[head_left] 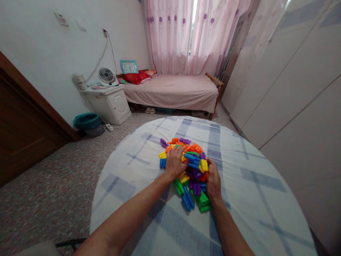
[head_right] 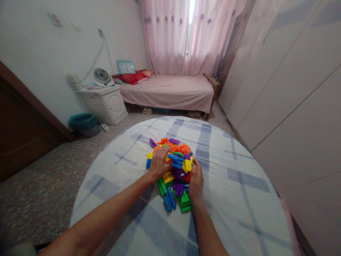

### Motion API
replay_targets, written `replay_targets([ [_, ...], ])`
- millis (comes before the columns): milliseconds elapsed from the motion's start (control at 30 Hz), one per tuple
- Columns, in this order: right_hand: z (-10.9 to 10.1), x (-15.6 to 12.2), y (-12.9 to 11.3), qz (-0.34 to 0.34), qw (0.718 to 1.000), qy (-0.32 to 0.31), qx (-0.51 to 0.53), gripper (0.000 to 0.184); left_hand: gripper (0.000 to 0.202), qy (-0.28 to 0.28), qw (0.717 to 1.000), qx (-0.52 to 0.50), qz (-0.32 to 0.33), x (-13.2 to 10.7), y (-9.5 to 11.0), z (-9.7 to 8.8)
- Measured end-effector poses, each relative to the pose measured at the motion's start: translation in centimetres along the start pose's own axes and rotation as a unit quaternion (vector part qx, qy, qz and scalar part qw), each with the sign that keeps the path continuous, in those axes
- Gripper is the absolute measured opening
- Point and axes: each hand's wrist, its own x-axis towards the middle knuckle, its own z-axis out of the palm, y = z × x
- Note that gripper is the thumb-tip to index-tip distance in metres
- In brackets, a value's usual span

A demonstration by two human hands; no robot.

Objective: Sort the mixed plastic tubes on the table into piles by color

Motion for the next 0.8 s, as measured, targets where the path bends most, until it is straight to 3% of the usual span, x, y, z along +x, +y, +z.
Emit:
replay_targets([
  [167,-0.1,0.0,-0.2,-0.002,1.000,0.004,-0.001,0.053,0.042,0.032,0.999,-0.010,-0.028,1.4,-0.3,-0.7],
  [300,0.0,0.0,0.1,0.003,1.000,0.003,0.007,0.054,0.039,0.061,0.998,-0.020,0.006,-1.2,0.7,-2.4],
  [400,0.0,0.1,0.2,0.012,1.000,0.000,0.014,0.055,0.046,0.005,0.992,-0.017,0.124,-5.1,2.1,-3.4],
  [467,0.0,0.1,0.2,0.023,1.000,-0.004,0.017,0.055,0.060,-0.086,0.965,-0.006,0.246,-7.6,2.8,-3.3],
  [533,0.0,0.1,0.1,0.034,0.999,-0.009,0.016,0.056,0.063,-0.146,0.938,0.014,0.313,-9.1,2.8,-2.6],
  [667,-0.2,0.1,-0.1,0.046,0.999,-0.011,0.013,0.058,0.052,-0.139,0.949,0.052,0.278,-8.5,2.3,-1.1],
  [800,-0.3,0.3,0.4,0.026,0.999,-0.021,-0.005,0.057,0.058,-0.104,0.967,0.031,0.231,-6.8,3.7,-1.8],
])
